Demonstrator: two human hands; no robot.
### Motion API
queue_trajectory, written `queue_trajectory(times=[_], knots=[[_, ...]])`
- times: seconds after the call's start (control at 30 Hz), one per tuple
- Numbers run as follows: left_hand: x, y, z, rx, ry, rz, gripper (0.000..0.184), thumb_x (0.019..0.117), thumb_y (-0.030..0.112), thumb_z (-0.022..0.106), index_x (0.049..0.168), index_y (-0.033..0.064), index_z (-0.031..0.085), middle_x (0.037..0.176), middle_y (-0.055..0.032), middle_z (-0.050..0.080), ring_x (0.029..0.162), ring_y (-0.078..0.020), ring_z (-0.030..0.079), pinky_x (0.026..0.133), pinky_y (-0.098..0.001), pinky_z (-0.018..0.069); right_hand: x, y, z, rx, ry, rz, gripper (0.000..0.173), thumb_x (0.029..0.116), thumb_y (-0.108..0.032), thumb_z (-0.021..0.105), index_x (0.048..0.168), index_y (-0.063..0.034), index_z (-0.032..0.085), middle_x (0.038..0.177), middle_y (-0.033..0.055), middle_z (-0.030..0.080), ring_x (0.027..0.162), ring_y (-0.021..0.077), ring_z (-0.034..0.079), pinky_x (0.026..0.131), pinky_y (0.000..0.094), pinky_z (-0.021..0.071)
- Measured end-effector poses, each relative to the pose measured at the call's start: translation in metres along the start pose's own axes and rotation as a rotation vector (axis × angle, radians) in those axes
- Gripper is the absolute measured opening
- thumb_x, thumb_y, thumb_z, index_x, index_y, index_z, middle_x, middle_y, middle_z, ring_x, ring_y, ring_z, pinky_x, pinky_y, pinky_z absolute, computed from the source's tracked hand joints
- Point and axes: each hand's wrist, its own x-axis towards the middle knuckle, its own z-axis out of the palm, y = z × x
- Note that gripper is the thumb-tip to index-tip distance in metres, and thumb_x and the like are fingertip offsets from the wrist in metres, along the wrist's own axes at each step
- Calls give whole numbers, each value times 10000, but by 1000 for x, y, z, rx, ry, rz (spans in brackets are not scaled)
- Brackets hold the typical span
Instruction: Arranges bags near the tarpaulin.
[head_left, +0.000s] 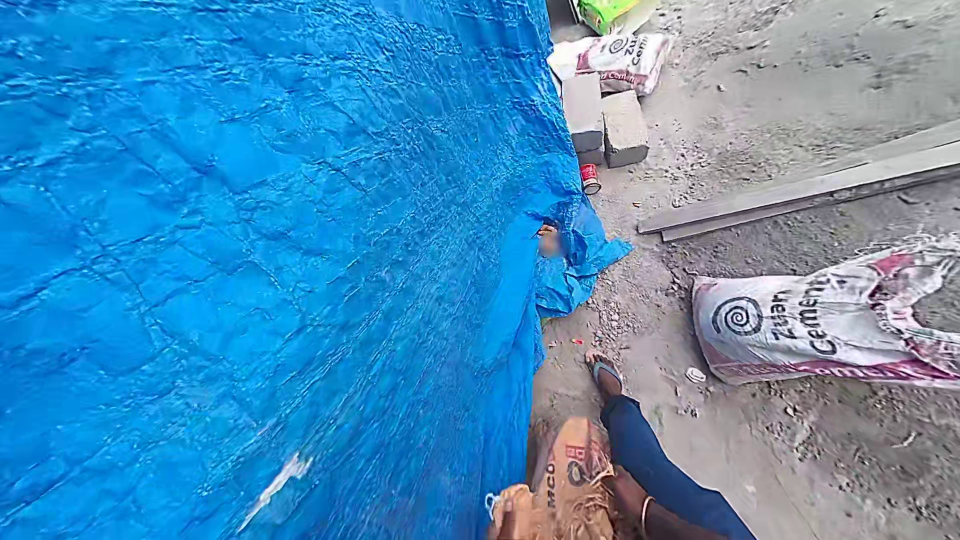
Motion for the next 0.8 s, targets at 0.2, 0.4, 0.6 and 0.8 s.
queue_trajectory(times=[0.2,0.4,0.6,0.8], knots=[[76,171,74,157,-118,309,350,1034,189,547,1247,-88,577,1112,-192,670,990,-182,664,904,-375,555,23,-98,-14,203,41,-110,393,1091,-84,407,1445,81,447,1376,282,560,1246,313,579,1057,457,471],[169,326,117,308,-204,757,485,1012,212,548,1465,49,488,1470,-129,541,1356,-199,518,1122,-389,447,161,-267,71,205,99,-224,408,1110,-121,377,1429,117,466,1434,305,520,1327,349,522,1123,477,420],[78,215,78,326,-285,774,517,1050,423,509,1373,33,610,1407,-105,621,1350,-179,547,1154,-395,442,252,-231,89,108,181,-113,436,1124,-173,377,1479,76,424,1494,292,474,1377,360,489,1135,505,419],[-9,-54,24,484,-161,-143,476,1030,242,570,1438,-1,534,1407,-235,595,1314,-347,584,1149,-499,425,221,-227,82,-373,182,-125,384,1096,-99,433,1400,124,502,1440,324,518,1357,399,509,1129,515,419]])
